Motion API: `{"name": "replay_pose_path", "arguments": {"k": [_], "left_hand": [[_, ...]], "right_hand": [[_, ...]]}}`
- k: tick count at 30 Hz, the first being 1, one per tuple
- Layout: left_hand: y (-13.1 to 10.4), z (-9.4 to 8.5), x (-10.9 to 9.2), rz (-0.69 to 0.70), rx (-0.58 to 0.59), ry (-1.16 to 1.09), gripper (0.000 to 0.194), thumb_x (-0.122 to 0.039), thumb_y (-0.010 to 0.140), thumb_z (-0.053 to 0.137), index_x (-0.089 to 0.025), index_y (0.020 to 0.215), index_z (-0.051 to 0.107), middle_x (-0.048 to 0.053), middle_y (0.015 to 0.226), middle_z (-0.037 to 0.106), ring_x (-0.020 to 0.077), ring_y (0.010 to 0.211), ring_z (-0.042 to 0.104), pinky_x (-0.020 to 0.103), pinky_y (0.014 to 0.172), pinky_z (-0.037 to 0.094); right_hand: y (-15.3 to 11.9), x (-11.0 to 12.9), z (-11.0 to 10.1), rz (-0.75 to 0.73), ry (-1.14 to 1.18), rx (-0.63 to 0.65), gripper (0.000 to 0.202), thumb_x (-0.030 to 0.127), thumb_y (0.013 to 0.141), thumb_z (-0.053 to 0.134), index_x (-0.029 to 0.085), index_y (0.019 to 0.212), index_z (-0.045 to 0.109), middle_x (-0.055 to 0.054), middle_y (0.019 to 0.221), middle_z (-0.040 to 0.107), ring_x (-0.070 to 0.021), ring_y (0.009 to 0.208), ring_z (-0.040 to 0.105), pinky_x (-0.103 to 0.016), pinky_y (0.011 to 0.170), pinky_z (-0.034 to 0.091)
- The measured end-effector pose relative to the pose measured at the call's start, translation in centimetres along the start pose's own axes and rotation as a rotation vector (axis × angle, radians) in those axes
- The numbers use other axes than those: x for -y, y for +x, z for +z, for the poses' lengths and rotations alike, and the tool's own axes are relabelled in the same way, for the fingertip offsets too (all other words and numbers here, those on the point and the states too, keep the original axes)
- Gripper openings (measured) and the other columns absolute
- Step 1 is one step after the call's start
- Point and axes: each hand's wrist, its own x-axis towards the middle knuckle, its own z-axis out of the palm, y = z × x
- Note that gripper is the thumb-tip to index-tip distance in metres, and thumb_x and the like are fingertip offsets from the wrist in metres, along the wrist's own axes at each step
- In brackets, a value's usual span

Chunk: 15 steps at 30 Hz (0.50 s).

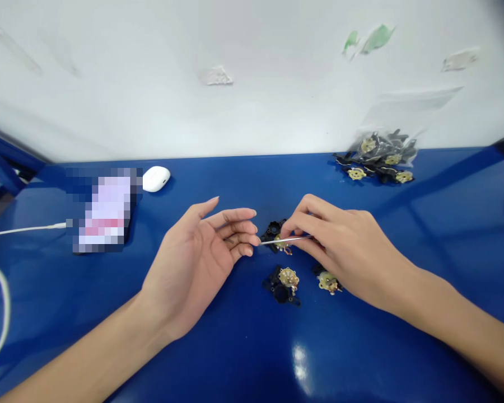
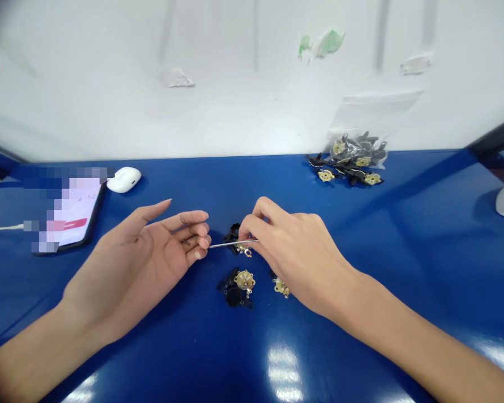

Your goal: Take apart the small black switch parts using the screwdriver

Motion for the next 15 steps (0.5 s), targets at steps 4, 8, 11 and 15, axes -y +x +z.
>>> {"name": "replay_pose_path", "arguments": {"k": [4, 8, 11, 15], "left_hand": [[-0.02, 0.05, -0.1, 0.003, -0.013, -0.01, 0.041, -0.035, 0.11, 0.058, -0.006, 0.098, 0.085, 0.014, 0.096, 0.074, 0.0238, 0.082, 0.072, 0.034, 0.078, 0.067], [0.11, 0.02, -0.13, 0.003, -0.014, -0.016, 0.043, -0.034, 0.111, 0.056, -0.006, 0.096, 0.085, 0.014, 0.094, 0.073, 0.0233, 0.081, 0.071, 0.033, 0.076, 0.067], [0.24, -0.01, -0.1, -0.004, -0.024, -0.021, 0.042, -0.034, 0.11, 0.057, -0.006, 0.096, 0.085, 0.014, 0.094, 0.072, 0.0231, 0.081, 0.07, 0.032, 0.075, 0.068], [0.35, -0.17, 0.01, 0.003, -0.016, -0.021, 0.04, -0.035, 0.109, 0.06, -0.007, 0.098, 0.085, 0.014, 0.094, 0.073, 0.023, 0.082, 0.07, 0.031, 0.076, 0.068]], "right_hand": [[0.01, 0.12, 0.1, 0.003, -0.039, -0.001, 0.028, 0.031, 0.123, 0.051, 0.025, 0.112, 0.076, -0.003, 0.112, 0.073, -0.0135, 0.06, 0.06, -0.033, 0.054, 0.037], [-0.03, 0.28, -0.01, 0.011, -0.048, -0.003, 0.029, 0.032, 0.123, 0.052, 0.025, 0.111, 0.077, -0.003, 0.11, 0.073, -0.0136, 0.059, 0.06, -0.033, 0.055, 0.038], [-0.04, 0.29, -0.02, 0.015, -0.034, -0.011, 0.025, 0.031, 0.121, 0.055, 0.024, 0.112, 0.078, -0.003, 0.111, 0.073, -0.0135, 0.06, 0.06, -0.033, 0.055, 0.038], [0.08, 0.27, -0.18, 0.028, 0.007, -0.031, 0.018, 0.027, 0.119, 0.062, 0.025, 0.113, 0.078, -0.003, 0.113, 0.073, -0.013, 0.061, 0.058, -0.032, 0.055, 0.04]]}}
